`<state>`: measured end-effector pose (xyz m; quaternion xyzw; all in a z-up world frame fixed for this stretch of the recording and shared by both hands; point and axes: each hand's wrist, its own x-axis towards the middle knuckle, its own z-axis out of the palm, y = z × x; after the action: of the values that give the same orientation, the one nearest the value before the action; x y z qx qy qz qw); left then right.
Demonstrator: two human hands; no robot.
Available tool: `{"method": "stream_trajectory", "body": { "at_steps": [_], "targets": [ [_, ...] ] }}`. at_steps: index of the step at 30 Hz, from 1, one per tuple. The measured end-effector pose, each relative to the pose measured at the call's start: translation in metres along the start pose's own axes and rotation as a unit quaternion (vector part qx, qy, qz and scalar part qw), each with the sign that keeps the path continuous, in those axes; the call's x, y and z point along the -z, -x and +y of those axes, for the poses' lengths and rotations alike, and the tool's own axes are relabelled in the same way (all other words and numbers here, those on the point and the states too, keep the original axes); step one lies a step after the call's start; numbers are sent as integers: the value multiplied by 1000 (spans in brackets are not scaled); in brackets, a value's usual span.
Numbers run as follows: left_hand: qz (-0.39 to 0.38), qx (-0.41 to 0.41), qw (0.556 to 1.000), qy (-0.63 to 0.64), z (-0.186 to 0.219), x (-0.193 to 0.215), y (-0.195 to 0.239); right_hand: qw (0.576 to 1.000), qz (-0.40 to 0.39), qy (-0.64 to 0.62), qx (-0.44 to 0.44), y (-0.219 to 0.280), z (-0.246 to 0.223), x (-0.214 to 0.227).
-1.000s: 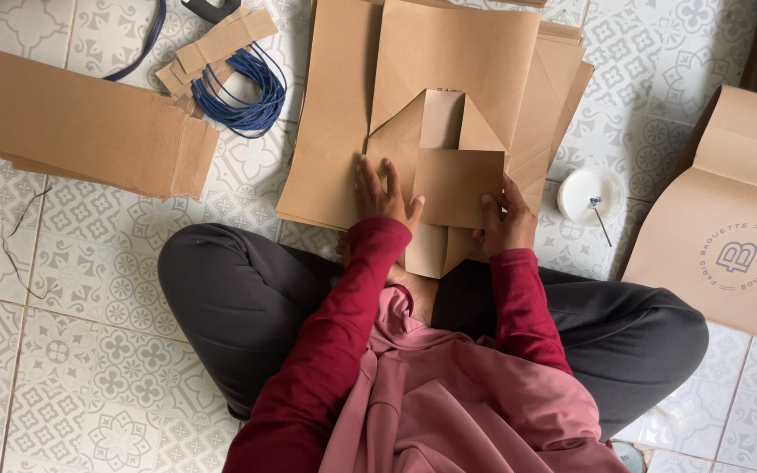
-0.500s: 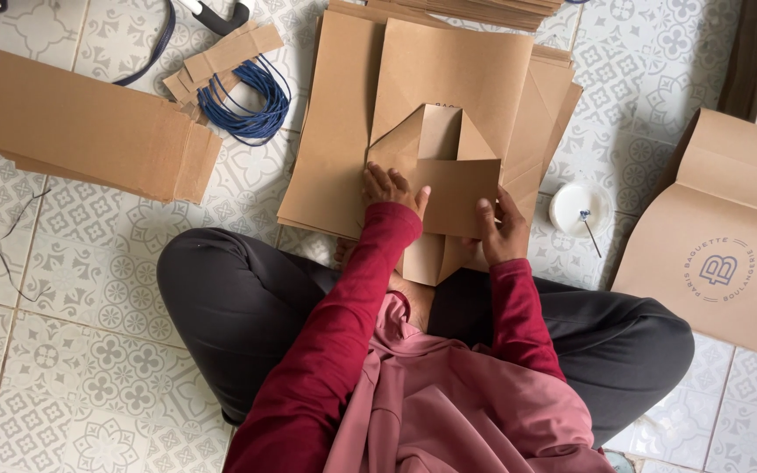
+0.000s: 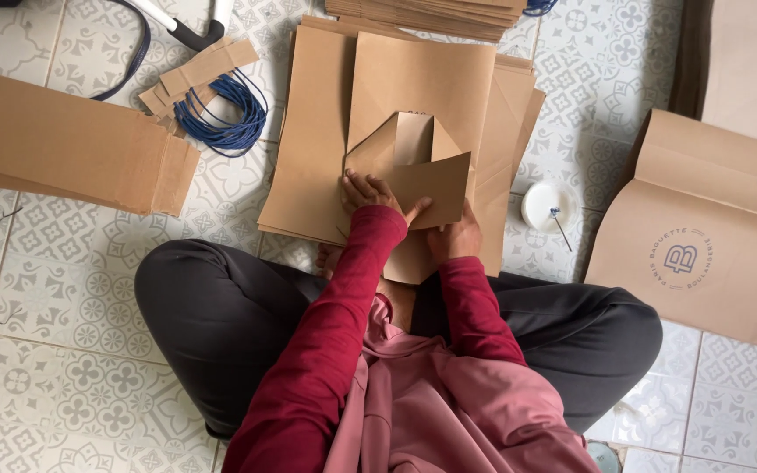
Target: The person sits on the floor and assembles flat brown paper bags by folding the sides and bottom to form a three-dimensional shape. They handle multiple bags, folding the flaps and pressing the creases to create the final bag structure.
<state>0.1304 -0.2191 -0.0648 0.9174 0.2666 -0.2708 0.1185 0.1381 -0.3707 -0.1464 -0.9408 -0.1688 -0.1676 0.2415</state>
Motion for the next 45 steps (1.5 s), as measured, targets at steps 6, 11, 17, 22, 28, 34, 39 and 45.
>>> {"method": "stream_trajectory", "body": {
  "at_steps": [6, 11, 17, 22, 28, 34, 39, 45],
  "targets": [
    [4, 32, 999, -21, 8, -12, -2, 992, 83, -89, -18, -14, 21, 60],
    [21, 38, 998, -42, 17, -28, -11, 988, 77, -107, -75, -6, 32, 67],
    [61, 22, 997, -45, 15, -33, -3, 991, 77, -108, -32, -7, 19, 65],
    [74, 9, 996, -56, 5, -46, -25, 993, 26, -52, 102, -9, -34, 53],
    [364, -91, 926, 34, -41, -113, -103, 887, -427, 133, 113, -29, -24, -43],
    [197, -139, 932, 272, -67, -55, -78, 845, -476, 167, 179, -78, -41, -20],
    [151, -134, 914, 353, -84, -64, -83, 847, -455, 180, 209, -80, -42, -16],
    [134, -146, 903, 381, -88, -59, -81, 841, -466, 175, 211, -89, -49, -2]
  ]
}}
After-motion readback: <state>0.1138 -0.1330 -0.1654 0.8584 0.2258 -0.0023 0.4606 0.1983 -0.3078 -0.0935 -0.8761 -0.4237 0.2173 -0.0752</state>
